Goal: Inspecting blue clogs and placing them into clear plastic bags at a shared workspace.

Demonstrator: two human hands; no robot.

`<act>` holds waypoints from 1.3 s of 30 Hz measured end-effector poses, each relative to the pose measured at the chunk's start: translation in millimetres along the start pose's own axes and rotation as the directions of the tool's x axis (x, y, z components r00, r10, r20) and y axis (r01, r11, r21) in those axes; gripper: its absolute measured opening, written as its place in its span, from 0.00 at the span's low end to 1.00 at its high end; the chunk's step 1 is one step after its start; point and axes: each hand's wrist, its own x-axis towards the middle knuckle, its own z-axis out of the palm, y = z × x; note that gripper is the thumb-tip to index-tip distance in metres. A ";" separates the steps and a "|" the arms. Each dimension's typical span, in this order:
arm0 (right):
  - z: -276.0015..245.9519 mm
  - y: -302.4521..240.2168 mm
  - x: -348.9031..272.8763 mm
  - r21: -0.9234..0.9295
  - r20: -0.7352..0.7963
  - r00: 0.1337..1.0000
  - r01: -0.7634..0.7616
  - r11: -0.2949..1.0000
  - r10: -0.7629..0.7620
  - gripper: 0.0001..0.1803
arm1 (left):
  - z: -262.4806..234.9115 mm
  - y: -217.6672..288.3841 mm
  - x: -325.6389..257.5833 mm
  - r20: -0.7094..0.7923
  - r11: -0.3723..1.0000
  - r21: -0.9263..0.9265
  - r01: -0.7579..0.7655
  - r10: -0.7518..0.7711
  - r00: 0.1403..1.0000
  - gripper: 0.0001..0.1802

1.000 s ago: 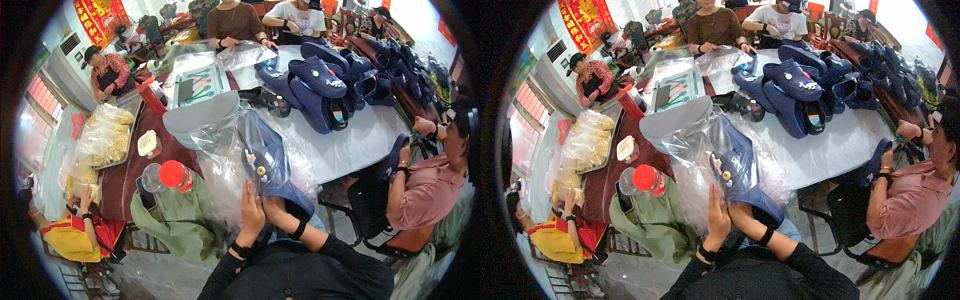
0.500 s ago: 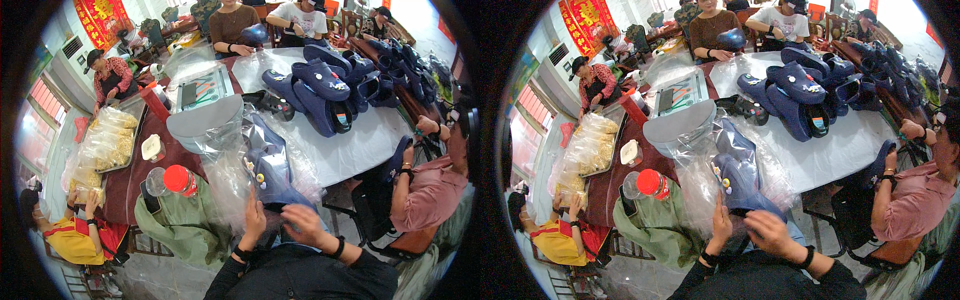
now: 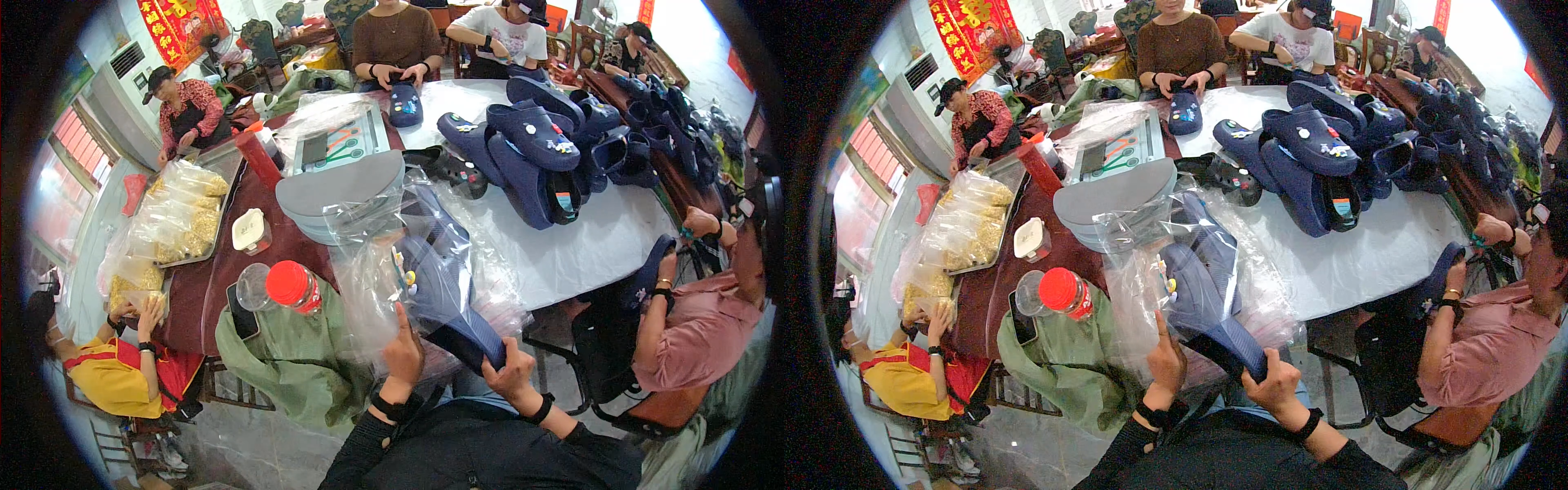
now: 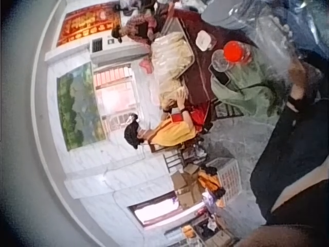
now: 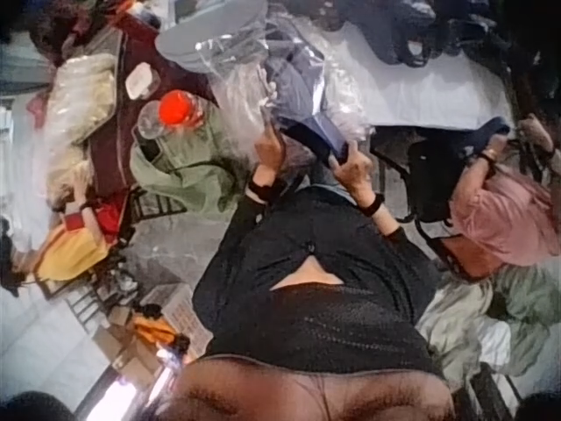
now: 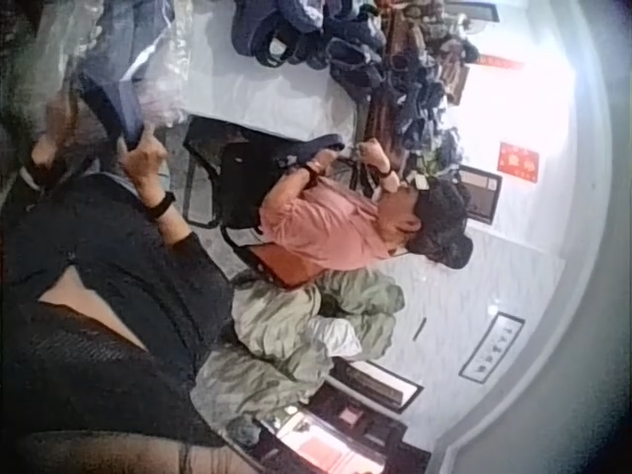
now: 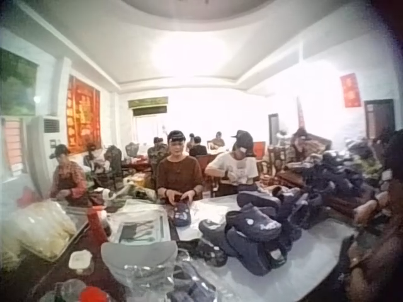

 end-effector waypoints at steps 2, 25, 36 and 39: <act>6.0 7.3 1.1 0.023 -0.097 0.995 0.034 0.999 -0.031 0.21 | -5.8 2.7 1.1 0.035 0.999 0.029 -0.028 0.027 0.999 0.35; 33.3 -27.6 18.4 0.187 0.098 0.958 0.250 0.950 -0.271 0.36 | -4.4 -9.5 -8.0 0.181 0.957 -0.286 -0.045 0.100 0.978 0.33; 56.3 -29.0 44.2 0.348 0.235 0.670 0.619 0.705 -0.704 0.52 | 18.1 -47.8 -24.8 0.416 0.230 -0.793 0.564 -0.472 0.777 0.19; 47.8 -39.6 56.6 0.246 0.317 0.614 0.683 0.688 -0.723 0.48 | 8.9 -42.9 -16.5 0.457 0.110 -0.815 0.570 -0.482 0.747 0.20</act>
